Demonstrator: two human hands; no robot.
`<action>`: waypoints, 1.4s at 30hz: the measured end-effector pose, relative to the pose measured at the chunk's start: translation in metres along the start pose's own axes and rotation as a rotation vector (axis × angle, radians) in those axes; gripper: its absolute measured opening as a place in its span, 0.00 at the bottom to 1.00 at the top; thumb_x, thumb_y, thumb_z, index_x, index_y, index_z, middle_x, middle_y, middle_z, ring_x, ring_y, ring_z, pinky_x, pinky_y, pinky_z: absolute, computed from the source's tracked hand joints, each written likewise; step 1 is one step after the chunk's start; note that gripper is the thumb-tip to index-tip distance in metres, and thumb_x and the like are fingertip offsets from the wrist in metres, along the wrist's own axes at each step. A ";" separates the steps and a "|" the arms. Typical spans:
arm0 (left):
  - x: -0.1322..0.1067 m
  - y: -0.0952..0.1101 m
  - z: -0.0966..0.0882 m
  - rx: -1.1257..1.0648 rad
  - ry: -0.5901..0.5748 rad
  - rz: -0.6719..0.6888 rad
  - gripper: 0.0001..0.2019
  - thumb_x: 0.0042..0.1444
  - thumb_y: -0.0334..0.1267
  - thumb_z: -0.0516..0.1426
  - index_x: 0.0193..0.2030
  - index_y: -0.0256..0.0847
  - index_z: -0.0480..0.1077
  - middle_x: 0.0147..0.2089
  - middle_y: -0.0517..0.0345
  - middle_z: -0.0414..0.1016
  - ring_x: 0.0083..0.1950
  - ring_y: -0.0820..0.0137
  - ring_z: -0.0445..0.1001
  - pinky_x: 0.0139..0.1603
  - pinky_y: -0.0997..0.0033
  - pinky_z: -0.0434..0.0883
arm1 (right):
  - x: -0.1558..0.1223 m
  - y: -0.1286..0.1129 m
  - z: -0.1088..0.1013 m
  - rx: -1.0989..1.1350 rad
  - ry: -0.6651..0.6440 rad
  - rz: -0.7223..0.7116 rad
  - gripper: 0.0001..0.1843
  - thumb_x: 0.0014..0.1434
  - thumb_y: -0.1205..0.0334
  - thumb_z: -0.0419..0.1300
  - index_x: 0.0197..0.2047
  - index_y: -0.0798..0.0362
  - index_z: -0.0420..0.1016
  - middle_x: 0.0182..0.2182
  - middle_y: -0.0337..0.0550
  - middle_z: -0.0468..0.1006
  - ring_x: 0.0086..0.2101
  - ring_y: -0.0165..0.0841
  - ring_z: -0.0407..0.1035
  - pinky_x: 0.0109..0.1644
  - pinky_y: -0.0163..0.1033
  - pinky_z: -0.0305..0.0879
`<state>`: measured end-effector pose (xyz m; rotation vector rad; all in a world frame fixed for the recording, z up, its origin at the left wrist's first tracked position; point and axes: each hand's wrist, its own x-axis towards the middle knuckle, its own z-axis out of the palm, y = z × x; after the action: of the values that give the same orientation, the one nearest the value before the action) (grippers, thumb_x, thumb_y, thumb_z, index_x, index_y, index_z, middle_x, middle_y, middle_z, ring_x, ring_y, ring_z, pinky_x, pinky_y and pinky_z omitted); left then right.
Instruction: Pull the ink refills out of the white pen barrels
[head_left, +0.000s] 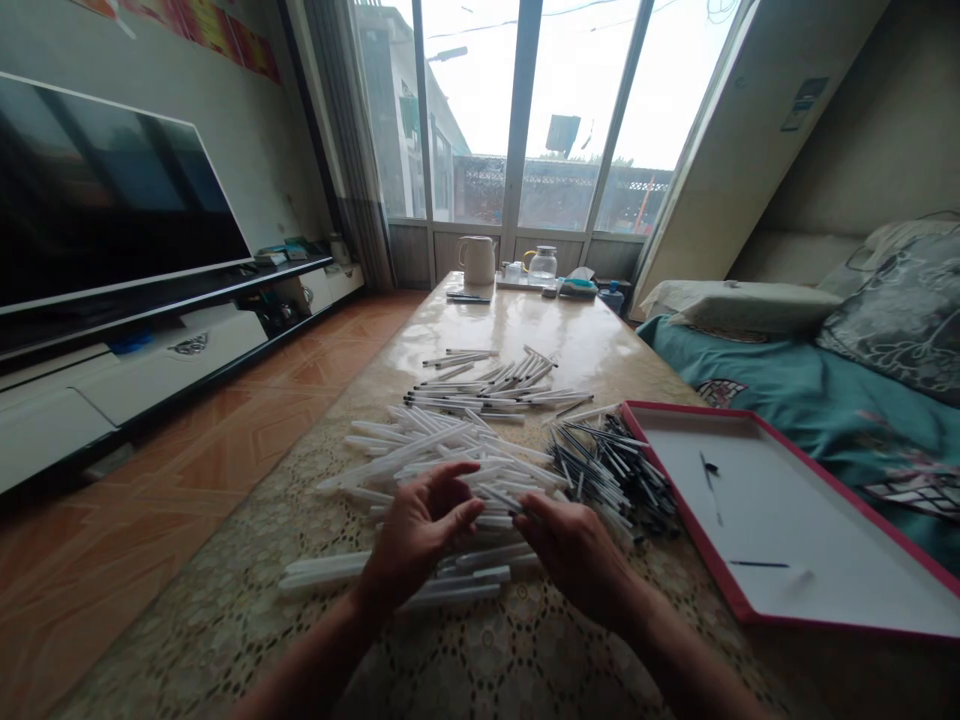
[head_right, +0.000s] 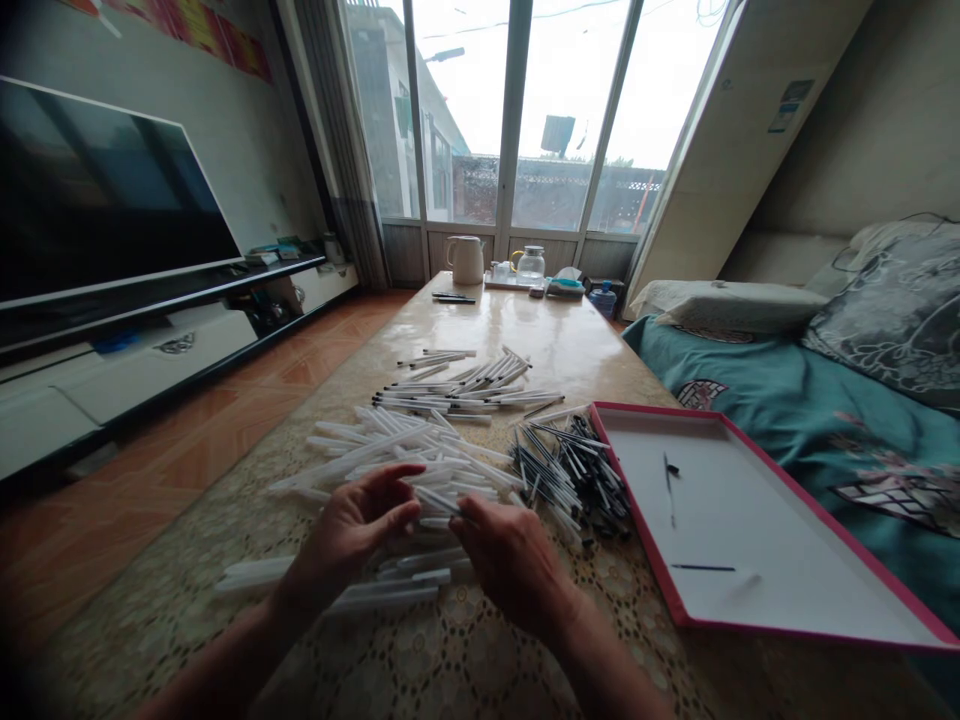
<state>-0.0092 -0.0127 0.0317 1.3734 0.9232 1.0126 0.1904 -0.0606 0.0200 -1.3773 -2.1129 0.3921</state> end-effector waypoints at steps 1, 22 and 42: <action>-0.001 -0.002 0.004 -0.059 -0.080 -0.064 0.23 0.46 0.42 0.66 0.49 0.36 0.72 0.26 0.61 0.72 0.24 0.73 0.69 0.21 0.77 0.66 | 0.000 -0.002 0.002 -0.010 -0.027 -0.007 0.11 0.67 0.60 0.47 0.35 0.51 0.67 0.28 0.40 0.76 0.27 0.30 0.69 0.31 0.32 0.58; 0.002 -0.007 -0.009 -0.275 0.075 -0.176 0.16 0.40 0.41 0.70 0.32 0.35 0.74 0.22 0.61 0.75 0.24 0.75 0.72 0.24 0.79 0.70 | -0.002 0.024 0.003 0.536 0.040 0.204 0.25 0.66 0.45 0.46 0.25 0.53 0.62 0.20 0.34 0.60 0.20 0.25 0.54 0.21 0.30 0.52; 0.003 -0.009 -0.012 -0.264 0.092 -0.183 0.17 0.38 0.43 0.71 0.32 0.34 0.74 0.21 0.60 0.77 0.23 0.75 0.74 0.24 0.80 0.71 | -0.003 0.021 -0.002 0.452 0.099 0.205 0.12 0.64 0.54 0.53 0.37 0.54 0.68 0.24 0.36 0.70 0.22 0.27 0.64 0.26 0.31 0.60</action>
<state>-0.0190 -0.0057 0.0228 1.0113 0.9284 1.0231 0.2073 -0.0546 0.0094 -1.3095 -1.6723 0.8109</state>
